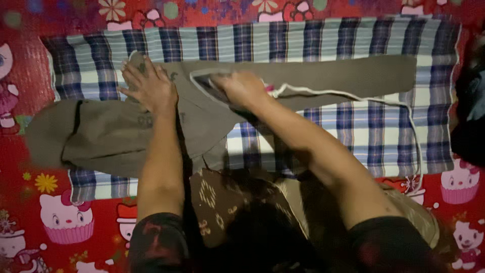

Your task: The person irons a grey long-sleeved shirt on a plaid mat laid out on a patterned floor. They smooth the fabric with their hands and use a pink electric iron to press the sleeves and body of the shirt.

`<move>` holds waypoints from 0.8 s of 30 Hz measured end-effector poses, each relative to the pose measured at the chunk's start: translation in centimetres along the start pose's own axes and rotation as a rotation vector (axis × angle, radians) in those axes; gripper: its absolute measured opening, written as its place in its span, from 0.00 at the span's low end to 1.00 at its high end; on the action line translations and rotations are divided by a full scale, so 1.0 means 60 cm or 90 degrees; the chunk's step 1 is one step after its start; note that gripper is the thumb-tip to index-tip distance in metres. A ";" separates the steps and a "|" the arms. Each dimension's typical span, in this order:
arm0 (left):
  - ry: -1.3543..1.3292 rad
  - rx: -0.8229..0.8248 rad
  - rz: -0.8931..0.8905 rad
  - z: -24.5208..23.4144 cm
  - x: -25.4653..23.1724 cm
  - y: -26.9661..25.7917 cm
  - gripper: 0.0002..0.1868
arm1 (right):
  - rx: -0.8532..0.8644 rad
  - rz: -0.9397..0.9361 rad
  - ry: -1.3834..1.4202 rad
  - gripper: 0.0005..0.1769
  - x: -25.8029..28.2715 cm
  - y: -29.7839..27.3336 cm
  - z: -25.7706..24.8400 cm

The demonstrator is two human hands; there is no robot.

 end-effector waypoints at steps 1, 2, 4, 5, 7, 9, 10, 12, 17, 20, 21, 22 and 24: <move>0.008 -0.002 0.012 0.001 -0.001 -0.005 0.30 | 0.020 0.034 0.004 0.19 -0.019 0.023 0.014; 0.014 -0.007 0.021 -0.002 -0.004 -0.005 0.31 | 0.038 0.063 0.006 0.18 -0.033 0.044 0.026; 0.011 -0.009 0.026 -0.011 -0.004 -0.009 0.31 | -0.031 0.045 0.003 0.24 -0.031 0.067 0.023; 0.001 -0.005 0.023 -0.015 -0.003 -0.011 0.31 | -0.067 0.036 0.000 0.27 -0.028 0.074 0.016; -0.005 0.002 0.023 -0.017 -0.006 -0.008 0.31 | -0.066 0.022 0.004 0.20 -0.014 0.056 0.023; -0.002 0.009 0.012 -0.008 -0.004 -0.002 0.31 | -0.062 0.018 0.002 0.18 -0.013 0.063 0.023; -0.011 -0.002 0.014 -0.004 0.001 -0.003 0.31 | -0.056 0.026 0.007 0.20 -0.013 0.069 0.028; -0.025 -0.025 0.031 0.004 -0.001 0.003 0.30 | -0.043 0.055 0.010 0.21 -0.017 0.083 0.035; -0.027 -0.014 0.038 0.005 0.005 0.000 0.29 | 0.046 0.052 -0.008 0.15 -0.005 0.098 0.029; -0.024 0.000 0.046 -0.003 0.001 0.004 0.30 | 0.093 0.073 0.061 0.24 0.006 0.033 0.024; -0.012 0.010 0.046 -0.001 0.004 0.003 0.31 | 0.042 0.021 0.051 0.22 0.023 0.003 0.006; -0.026 -0.002 0.050 -0.005 0.002 0.004 0.31 | -0.014 -0.029 0.038 0.20 0.036 -0.021 -0.017; -0.053 -0.023 0.056 -0.008 0.000 0.002 0.30 | 0.059 0.004 0.026 0.22 0.030 -0.054 -0.012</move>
Point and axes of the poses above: each hand's wrist, its own y-axis towards the middle knuckle, its own z-axis out of the palm, x = y × z, the point moved 9 cm from there along y, towards the middle knuckle, and after that the axes turned 9 degrees about -z, right-handed, at the moved point
